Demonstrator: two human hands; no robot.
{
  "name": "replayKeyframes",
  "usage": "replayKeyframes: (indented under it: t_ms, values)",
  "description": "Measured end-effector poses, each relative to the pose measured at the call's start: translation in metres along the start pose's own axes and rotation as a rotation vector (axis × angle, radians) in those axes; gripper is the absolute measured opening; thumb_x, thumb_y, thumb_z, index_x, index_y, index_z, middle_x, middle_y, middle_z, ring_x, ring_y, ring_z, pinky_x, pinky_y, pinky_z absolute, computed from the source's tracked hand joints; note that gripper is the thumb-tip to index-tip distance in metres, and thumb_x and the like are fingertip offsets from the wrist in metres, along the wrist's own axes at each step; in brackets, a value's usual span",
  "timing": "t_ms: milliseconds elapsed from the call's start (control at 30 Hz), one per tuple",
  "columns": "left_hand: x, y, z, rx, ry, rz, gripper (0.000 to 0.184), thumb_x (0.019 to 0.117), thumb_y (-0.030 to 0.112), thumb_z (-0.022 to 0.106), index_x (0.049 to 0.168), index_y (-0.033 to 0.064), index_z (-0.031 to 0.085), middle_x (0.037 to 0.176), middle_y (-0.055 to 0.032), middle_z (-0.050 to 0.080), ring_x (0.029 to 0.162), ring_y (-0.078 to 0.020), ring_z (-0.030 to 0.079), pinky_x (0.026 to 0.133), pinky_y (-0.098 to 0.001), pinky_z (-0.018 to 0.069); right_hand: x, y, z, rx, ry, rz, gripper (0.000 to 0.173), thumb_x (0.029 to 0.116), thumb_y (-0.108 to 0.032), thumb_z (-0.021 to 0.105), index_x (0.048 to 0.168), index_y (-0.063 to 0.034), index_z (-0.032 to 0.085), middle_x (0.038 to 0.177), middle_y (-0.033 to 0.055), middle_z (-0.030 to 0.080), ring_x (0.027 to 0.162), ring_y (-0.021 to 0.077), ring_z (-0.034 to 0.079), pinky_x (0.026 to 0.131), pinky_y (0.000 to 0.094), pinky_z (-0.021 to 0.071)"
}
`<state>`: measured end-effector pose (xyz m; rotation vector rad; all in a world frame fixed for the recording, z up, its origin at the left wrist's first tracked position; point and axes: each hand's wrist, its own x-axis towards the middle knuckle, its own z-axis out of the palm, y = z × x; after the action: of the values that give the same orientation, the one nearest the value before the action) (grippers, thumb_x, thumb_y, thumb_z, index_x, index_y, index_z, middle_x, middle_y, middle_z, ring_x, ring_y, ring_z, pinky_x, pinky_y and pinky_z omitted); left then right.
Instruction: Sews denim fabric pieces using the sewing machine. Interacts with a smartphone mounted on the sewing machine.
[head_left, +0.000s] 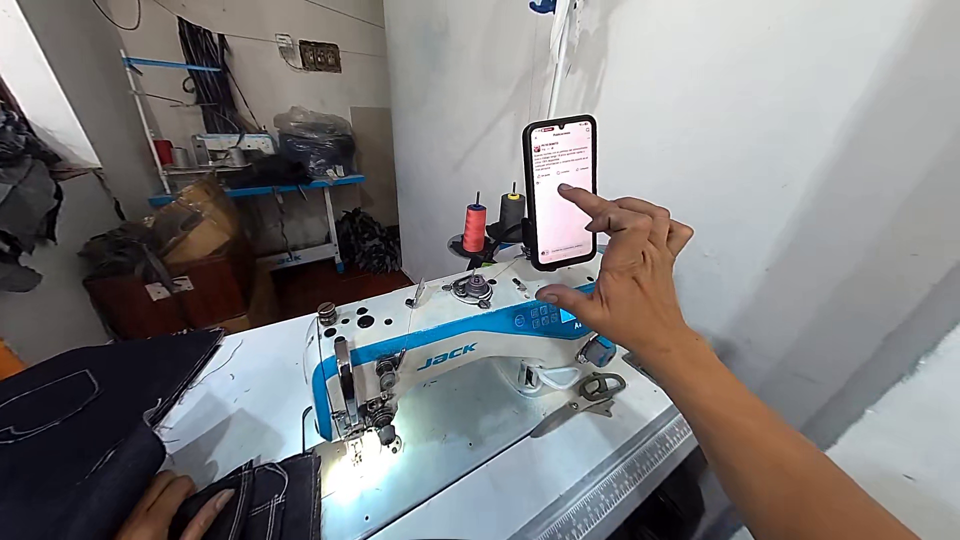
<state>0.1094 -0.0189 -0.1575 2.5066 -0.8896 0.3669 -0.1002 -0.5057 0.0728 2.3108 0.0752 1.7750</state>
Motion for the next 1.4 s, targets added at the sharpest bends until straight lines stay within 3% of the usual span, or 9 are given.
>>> replayKeyframes:
  t_ms: [200, 333, 533, 700, 800, 933, 1100, 1267, 1400]
  values:
    - [0.0, 0.0, -0.002, -0.04, -0.01, -0.019, 0.06, 0.1014, 0.04, 0.059, 0.098, -0.0193, 0.062, 0.106, -0.042, 0.06, 0.105, -0.0563, 0.06, 0.096, -0.0625, 0.048, 0.035, 0.004, 0.003, -0.011, -0.008, -0.015, 0.1, 0.0827, -0.086, 0.046, 0.144, -0.0072, 0.048, 0.13, 0.0125, 0.066, 0.117, 0.0354, 0.053, 0.094, 0.055, 0.0306]
    - [0.0, -0.001, 0.0, -0.056, 0.017, -0.019, 0.058, 0.1006, 0.039, 0.061, 0.096, -0.019, 0.062, 0.103, -0.041, 0.06, 0.103, -0.0549, 0.061, 0.095, -0.061, 0.0487, 0.042, 0.003, 0.006, -0.024, -0.027, -0.028, 0.098, 0.0826, -0.086, 0.045, 0.142, -0.0078, 0.048, 0.135, 0.0106, 0.065, 0.12, 0.0335, 0.052, 0.094, 0.0535, 0.0295]
    - [0.0, -0.002, 0.001, -0.055, 0.02, -0.023, 0.057, 0.1003, 0.039, 0.061, 0.095, -0.0177, 0.063, 0.102, -0.039, 0.061, 0.101, -0.0532, 0.061, 0.094, -0.0594, 0.049, 0.043, 0.002, 0.009, -0.022, -0.042, -0.042, 0.09, 0.0825, -0.085, 0.046, 0.128, -0.0075, 0.05, 0.138, 0.0111, 0.064, 0.122, 0.0336, 0.053, 0.093, 0.053, 0.0304]
    - [0.0, -0.004, 0.002, -0.058, 0.016, -0.025, 0.057, 0.1006, 0.039, 0.061, 0.094, -0.0171, 0.063, 0.102, -0.0387, 0.061, 0.101, -0.0525, 0.061, 0.093, -0.0592, 0.0489, 0.044, 0.001, -0.002, 0.003, -0.021, -0.037, 0.1, 0.0826, -0.087, 0.044, 0.145, -0.0078, 0.048, 0.132, 0.0121, 0.065, 0.121, 0.0349, 0.051, 0.096, 0.055, 0.0292]
    - [-0.001, -0.005, 0.003, -0.06, 0.0, -0.047, 0.059, 0.1017, 0.043, 0.058, 0.098, -0.0161, 0.063, 0.106, -0.0384, 0.06, 0.106, -0.052, 0.06, 0.097, -0.0579, 0.0478, 0.043, -0.001, -0.012, 0.002, -0.006, -0.036, 0.094, 0.0836, -0.088, 0.04, 0.135, -0.0103, 0.046, 0.14, 0.0111, 0.061, 0.125, 0.034, 0.05, 0.096, 0.0538, 0.0288]
    - [0.0, -0.001, -0.001, -0.054, 0.0, -0.043, 0.057, 0.1003, 0.039, 0.061, 0.095, -0.0177, 0.063, 0.103, -0.039, 0.06, 0.102, -0.0529, 0.061, 0.094, -0.0586, 0.0487, 0.038, 0.003, -0.011, -0.009, -0.005, -0.035, 0.094, 0.084, -0.087, 0.041, 0.136, -0.0093, 0.046, 0.138, 0.0121, 0.063, 0.123, 0.0339, 0.051, 0.095, 0.0536, 0.0284]
    - [0.0, -0.002, -0.002, -0.073, -0.003, -0.028, 0.057, 0.101, 0.038, 0.06, 0.095, -0.0184, 0.062, 0.101, -0.0398, 0.06, 0.101, -0.0542, 0.061, 0.093, -0.061, 0.049, 0.032, 0.009, -0.01, -0.026, -0.014, -0.002, 0.102, 0.0829, -0.088, 0.044, 0.147, -0.0086, 0.046, 0.13, 0.014, 0.064, 0.12, 0.0359, 0.051, 0.097, 0.0557, 0.0286]
    - [0.001, 0.011, -0.006, -0.066, 0.006, -0.112, 0.067, 0.1002, 0.049, 0.055, 0.099, -0.0174, 0.065, 0.107, -0.0402, 0.061, 0.11, -0.055, 0.059, 0.1, -0.058, 0.045, 0.028, 0.011, -0.011, -0.049, -0.012, 0.013, 0.1, 0.0831, -0.087, 0.044, 0.145, -0.0076, 0.046, 0.128, 0.0143, 0.065, 0.119, 0.0354, 0.052, 0.096, 0.0549, 0.0289]
    - [0.001, 0.009, -0.004, -0.061, 0.014, -0.123, 0.068, 0.1006, 0.051, 0.054, 0.098, -0.0166, 0.065, 0.106, -0.0398, 0.061, 0.109, -0.0546, 0.058, 0.1, -0.0583, 0.0446, 0.023, 0.012, -0.009, -0.048, -0.019, 0.005, 0.1, 0.0832, -0.087, 0.045, 0.144, -0.0075, 0.045, 0.129, 0.0148, 0.065, 0.118, 0.0352, 0.052, 0.095, 0.0542, 0.0291]
